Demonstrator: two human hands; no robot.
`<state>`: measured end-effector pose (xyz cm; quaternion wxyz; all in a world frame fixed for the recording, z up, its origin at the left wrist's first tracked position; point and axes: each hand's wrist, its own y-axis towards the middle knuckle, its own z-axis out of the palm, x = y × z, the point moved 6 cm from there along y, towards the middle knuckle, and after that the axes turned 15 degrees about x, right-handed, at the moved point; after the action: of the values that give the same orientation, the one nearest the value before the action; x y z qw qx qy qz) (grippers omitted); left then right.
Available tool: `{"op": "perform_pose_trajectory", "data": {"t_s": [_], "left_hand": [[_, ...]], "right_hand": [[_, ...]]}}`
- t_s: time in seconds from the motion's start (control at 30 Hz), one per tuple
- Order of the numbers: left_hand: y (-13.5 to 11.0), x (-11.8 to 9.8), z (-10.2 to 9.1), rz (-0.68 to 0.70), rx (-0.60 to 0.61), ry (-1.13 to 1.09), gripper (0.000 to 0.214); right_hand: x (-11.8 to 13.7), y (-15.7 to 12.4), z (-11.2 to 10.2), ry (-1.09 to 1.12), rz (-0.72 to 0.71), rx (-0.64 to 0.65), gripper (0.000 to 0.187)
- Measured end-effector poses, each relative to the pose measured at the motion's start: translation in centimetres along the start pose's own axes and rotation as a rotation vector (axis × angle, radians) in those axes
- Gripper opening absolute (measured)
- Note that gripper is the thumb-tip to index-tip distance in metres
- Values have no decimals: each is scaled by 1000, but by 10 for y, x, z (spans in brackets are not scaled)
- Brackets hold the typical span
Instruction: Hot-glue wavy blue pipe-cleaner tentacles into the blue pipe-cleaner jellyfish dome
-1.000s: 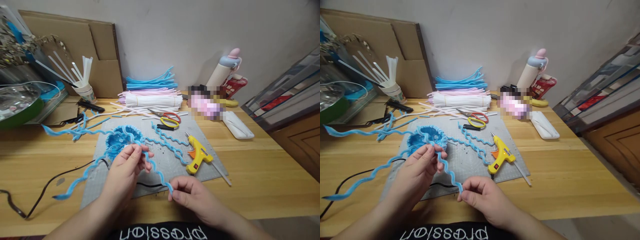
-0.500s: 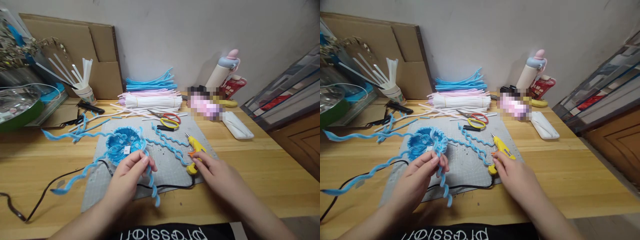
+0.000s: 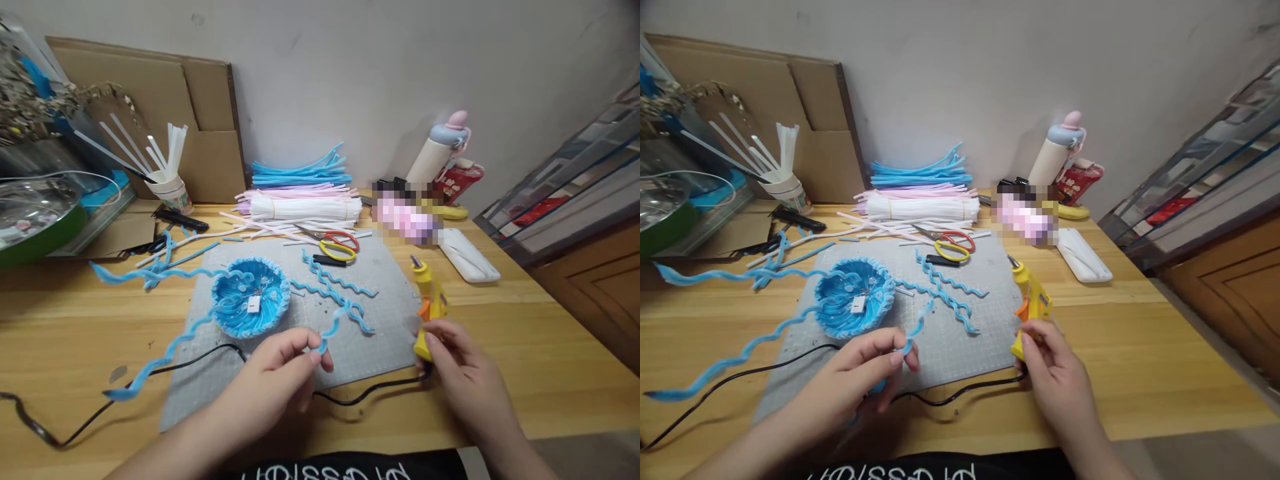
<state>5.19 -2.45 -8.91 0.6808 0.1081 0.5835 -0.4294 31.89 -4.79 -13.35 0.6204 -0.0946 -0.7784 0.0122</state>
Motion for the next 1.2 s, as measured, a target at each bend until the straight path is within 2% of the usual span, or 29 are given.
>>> {"op": "perform_pose_trajectory", "data": {"t_s": [0.1, 0.17, 0.2, 0.3, 0.37, 0.47, 0.53, 0.67, 0.87, 1.0, 1.1, 1.2], "left_hand": [[-2, 1, -2, 60, 1, 11, 30], [-3, 0, -2, 104, 5, 22, 32], [-4, -2, -2, 127, 8, 15, 33], [-5, -8, -1, 175, 8, -15, 35], [-5, -11, 0, 166, 4, -8, 39], [-5, -11, -1, 112, 23, -42, 45], [-5, -10, -2, 87, 49, -117, 45], [-6, -9, -3, 66, 110, -285, 40], [-4, -4, 1, -17, 226, -421, 33], [1, -8, -4, 76, 144, -362, 22], [5, -10, -8, 142, 89, -288, 21], [6, -9, -13, 150, 16, -211, 24]], "right_hand": [[14, -4, -4, 256, -69, -104, 45], [28, -2, 1, 418, -78, -68, 48], [35, 0, 8, 493, -57, 10, 45], [50, 3, 42, 742, 69, 390, 48], [58, 2, 67, 917, 149, 618, 41], [70, 6, 94, 1036, 196, 785, 20], [80, 13, 104, 978, 152, 803, 17], [103, 25, 115, 774, 44, 825, 34], [105, 33, 128, 730, 46, 817, 17], [95, 34, 132, 717, 37, 765, 17], [89, 31, 137, 709, 49, 768, 15], [84, 31, 137, 709, 73, 726, 18]]}}
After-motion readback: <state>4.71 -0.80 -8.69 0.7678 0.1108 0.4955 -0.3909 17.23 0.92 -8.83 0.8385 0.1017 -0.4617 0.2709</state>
